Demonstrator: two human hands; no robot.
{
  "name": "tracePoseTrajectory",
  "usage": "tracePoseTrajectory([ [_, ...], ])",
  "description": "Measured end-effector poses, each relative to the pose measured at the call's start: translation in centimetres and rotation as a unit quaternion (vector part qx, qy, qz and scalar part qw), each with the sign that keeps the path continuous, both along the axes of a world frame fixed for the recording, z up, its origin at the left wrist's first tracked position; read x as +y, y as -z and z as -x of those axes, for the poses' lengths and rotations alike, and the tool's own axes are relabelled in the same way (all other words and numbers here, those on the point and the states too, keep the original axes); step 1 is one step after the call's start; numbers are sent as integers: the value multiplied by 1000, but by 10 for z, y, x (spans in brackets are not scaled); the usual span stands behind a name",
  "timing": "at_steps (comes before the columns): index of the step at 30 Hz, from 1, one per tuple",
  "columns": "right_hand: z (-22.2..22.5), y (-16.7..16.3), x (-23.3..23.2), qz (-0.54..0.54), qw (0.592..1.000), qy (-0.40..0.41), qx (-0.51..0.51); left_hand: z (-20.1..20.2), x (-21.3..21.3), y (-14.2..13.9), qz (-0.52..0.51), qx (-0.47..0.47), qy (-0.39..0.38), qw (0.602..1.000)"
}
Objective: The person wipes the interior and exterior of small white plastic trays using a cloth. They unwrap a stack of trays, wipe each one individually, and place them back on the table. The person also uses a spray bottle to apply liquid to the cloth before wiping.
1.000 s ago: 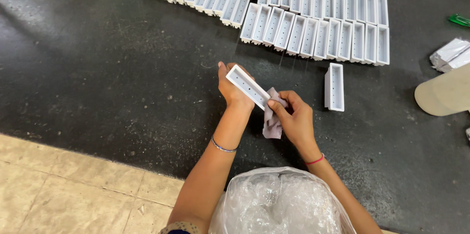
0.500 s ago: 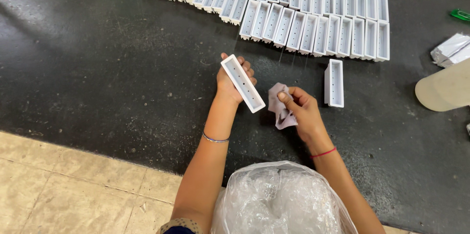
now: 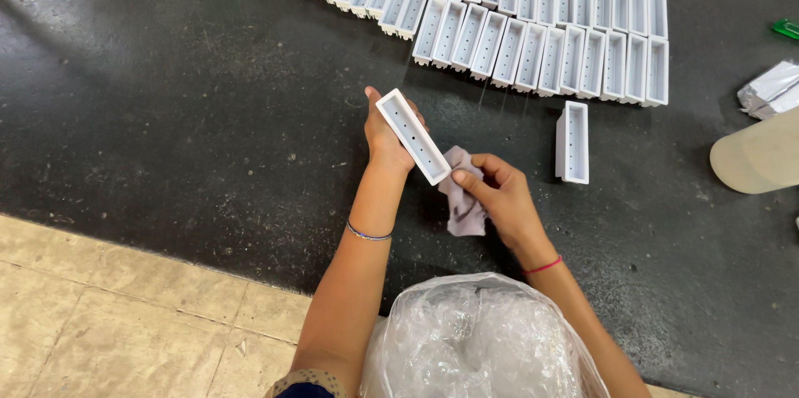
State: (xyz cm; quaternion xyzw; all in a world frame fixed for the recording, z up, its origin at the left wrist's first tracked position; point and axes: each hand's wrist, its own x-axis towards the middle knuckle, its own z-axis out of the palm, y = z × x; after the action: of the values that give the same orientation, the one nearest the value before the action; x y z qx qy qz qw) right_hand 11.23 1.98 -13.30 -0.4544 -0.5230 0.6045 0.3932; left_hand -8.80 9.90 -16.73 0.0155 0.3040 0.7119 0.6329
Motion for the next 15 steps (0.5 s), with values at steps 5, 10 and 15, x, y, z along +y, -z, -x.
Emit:
tracePoseTrajectory([
  [5,6,3,-2,-25,999,5,-34,-6,2,5,39,30,-3,999],
  [10,1,9,1,9,1000,-15,6,-12,8,15,53,43,-36,997],
  [15,-5,13,8,119,988,-20,96,-16,10,14,115,53,-15,992],
])
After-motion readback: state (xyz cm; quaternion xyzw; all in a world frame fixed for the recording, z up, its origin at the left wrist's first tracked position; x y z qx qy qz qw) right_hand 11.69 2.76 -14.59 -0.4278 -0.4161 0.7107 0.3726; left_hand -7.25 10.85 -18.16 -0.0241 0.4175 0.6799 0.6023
